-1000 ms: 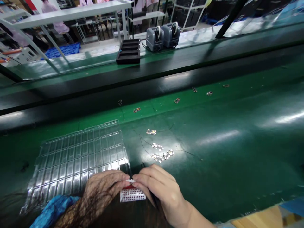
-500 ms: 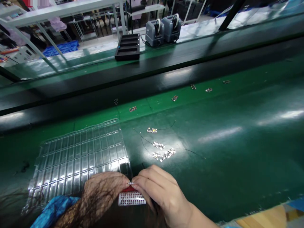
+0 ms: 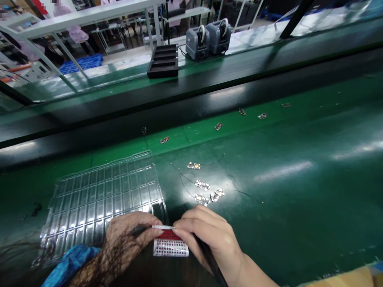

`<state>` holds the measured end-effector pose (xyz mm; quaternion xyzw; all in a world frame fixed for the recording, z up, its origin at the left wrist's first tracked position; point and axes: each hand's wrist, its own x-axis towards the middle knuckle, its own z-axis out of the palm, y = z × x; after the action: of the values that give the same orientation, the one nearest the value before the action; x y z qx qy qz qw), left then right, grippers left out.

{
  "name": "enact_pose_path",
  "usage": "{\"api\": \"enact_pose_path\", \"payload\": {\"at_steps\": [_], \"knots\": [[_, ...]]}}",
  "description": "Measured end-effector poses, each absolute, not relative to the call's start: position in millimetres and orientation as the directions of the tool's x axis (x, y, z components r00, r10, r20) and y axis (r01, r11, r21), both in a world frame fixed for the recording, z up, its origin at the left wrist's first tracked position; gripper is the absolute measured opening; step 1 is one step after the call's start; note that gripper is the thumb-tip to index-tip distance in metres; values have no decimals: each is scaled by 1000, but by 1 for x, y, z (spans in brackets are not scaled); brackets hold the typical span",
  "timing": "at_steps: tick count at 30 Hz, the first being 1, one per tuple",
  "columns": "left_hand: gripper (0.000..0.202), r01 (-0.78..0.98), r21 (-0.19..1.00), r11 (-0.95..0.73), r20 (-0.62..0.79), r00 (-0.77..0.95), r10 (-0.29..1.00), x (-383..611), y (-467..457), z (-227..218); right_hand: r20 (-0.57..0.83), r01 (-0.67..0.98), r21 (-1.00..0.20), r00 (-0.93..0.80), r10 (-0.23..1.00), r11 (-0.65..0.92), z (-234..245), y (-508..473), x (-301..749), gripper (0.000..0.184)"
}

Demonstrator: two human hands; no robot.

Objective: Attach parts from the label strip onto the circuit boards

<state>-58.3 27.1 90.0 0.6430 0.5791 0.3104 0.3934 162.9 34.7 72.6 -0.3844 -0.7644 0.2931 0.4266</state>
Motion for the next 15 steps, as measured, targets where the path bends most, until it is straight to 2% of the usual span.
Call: {"api": "enact_pose_path", "payload": {"at_steps": [5, 11, 13, 15], "knots": [[13, 467, 883, 46, -126, 141, 982, -57, 28, 87, 408, 357, -773, -352, 842, 524, 73, 34, 162, 17], [15, 378, 923, -68, 25, 119, 993, -53, 26, 82, 426, 364, -760, -347, 836, 539, 74, 38, 157, 18], [11, 331, 942, -53, 15, 117, 993, -54, 25, 79, 428, 375, -755, -340, 838, 538, 69, 39, 158, 19], [26, 207, 978, 7, -36, 136, 990, -55, 24, 76, 454, 373, -742, -332, 827, 558, 64, 39, 158, 21]]}}
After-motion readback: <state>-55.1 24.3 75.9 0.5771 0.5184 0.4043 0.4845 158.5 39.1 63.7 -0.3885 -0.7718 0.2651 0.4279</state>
